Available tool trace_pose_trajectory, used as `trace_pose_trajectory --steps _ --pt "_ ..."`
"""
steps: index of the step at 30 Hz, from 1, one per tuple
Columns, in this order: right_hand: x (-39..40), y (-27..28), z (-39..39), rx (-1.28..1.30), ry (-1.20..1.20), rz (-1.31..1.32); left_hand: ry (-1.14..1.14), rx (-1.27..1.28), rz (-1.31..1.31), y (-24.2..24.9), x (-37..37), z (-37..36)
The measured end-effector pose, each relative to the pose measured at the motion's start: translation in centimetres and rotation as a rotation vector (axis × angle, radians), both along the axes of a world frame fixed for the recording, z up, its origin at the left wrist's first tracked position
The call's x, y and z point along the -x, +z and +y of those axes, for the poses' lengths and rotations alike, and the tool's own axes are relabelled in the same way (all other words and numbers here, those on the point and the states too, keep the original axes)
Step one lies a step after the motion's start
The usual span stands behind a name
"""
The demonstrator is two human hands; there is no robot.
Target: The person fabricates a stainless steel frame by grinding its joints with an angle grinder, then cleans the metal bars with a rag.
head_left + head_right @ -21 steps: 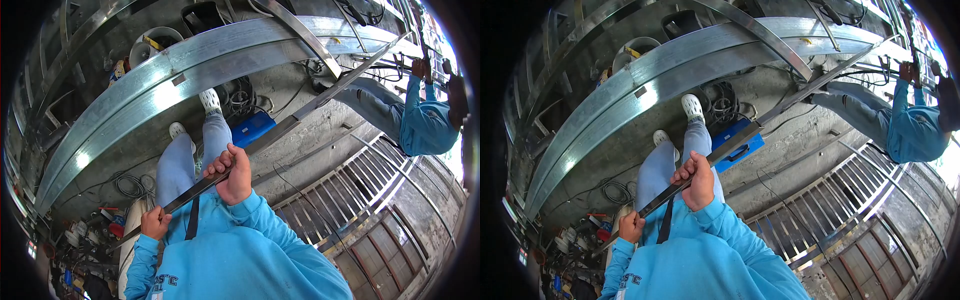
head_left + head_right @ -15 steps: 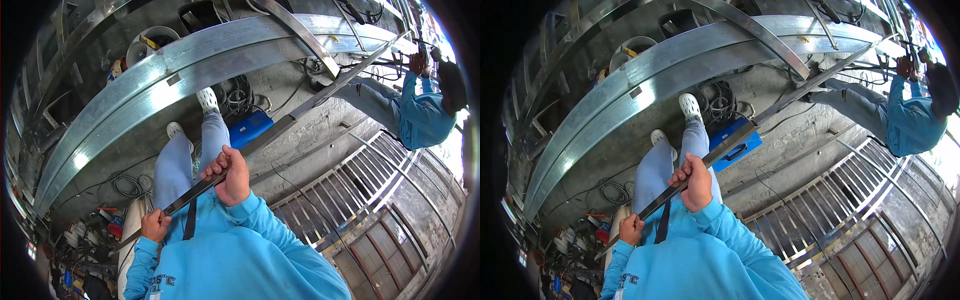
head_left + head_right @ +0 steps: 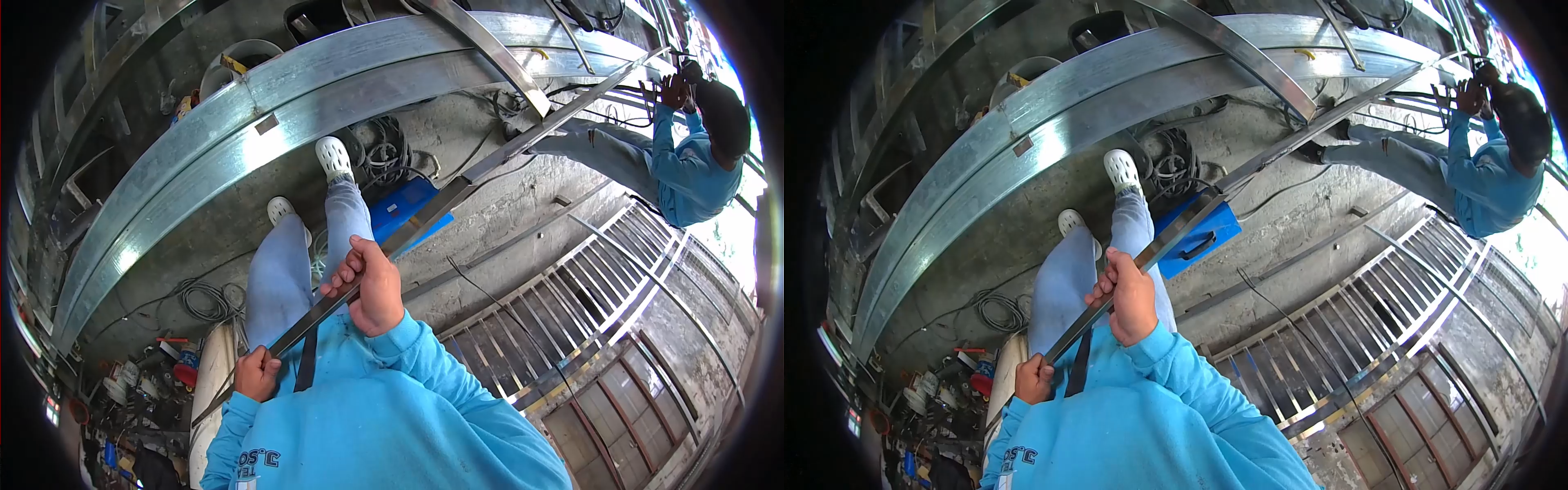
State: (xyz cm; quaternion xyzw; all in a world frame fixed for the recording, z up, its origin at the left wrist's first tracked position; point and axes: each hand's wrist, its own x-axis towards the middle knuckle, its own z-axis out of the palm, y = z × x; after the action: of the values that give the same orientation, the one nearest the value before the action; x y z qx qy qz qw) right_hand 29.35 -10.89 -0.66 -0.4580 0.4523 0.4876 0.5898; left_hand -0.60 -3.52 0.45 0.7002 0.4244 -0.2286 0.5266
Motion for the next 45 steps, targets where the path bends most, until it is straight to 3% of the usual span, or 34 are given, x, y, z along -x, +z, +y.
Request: trace_pose_trajectory --steps 8,14,16,19,22,26,28,32,34,35,37,41,43,45 --pt "-0.9 0.6 0.1 -0.109 0.068 -0.028 -0.053 -0.056 0.013 0.8 -0.3 2.1" --pt "-1.2 -0.9 -3.0 -0.402 0.281 -0.33 -0.093 -0.085 0.036 1.6 -1.2 3.9" --pt "-3.1 -2.3 -5.4 -0.56 0.227 -0.394 -0.085 -0.098 0.028 1.6 -1.5 4.2" --pt "-7.8 -2.6 -8.0 -0.344 -0.081 -0.396 -0.085 -0.081 0.045 1.5 -1.0 4.1" --pt "-11.1 -4.1 -11.1 -0.215 -0.174 -0.512 -0.118 -0.075 0.079 0.8 0.2 3.7" --pt "-10.5 -5.7 -13.8 0.147 0.055 -0.363 -0.107 -0.079 0.096 1.5 -0.1 4.2" --pt "-9.9 -5.3 -15.5 0.289 0.052 -0.353 -0.141 -0.09 0.107 1.9 1.6 3.9" --pt "-12.7 -6.9 -21.2 0.461 -0.244 -0.323 -0.178 -0.113 0.111 1.7 8.2 4.9" --pt "-17.7 -6.7 -22.6 0.519 -0.364 -0.488 -0.227 -0.19 0.156 3.9 8.4 5.4" --pt "-20.7 -3.1 -20.6 0.608 -0.363 -0.682 -0.221 -0.215 0.143 5.9 7.0 5.8" --pt "-26.7 1.5 -18.9 0.55 -0.383 -1.004 -0.214 -0.241 0.144 9.1 4.4 6.6" --pt "-35.0 11.5 -10.3 0.527 -0.167 -1.466 -0.266 -0.291 0.154 12.2 0.3 8.1" --pt "-38.1 12.5 -7.2 0.569 0.2 -1.631 -0.277 -0.292 0.147 12.2 -0.8 8.7" --pt "-42.5 9.4 -4.9 0.62 0.541 -1.758 -0.302 -0.288 0.144 12.4 -1.0 9.6"
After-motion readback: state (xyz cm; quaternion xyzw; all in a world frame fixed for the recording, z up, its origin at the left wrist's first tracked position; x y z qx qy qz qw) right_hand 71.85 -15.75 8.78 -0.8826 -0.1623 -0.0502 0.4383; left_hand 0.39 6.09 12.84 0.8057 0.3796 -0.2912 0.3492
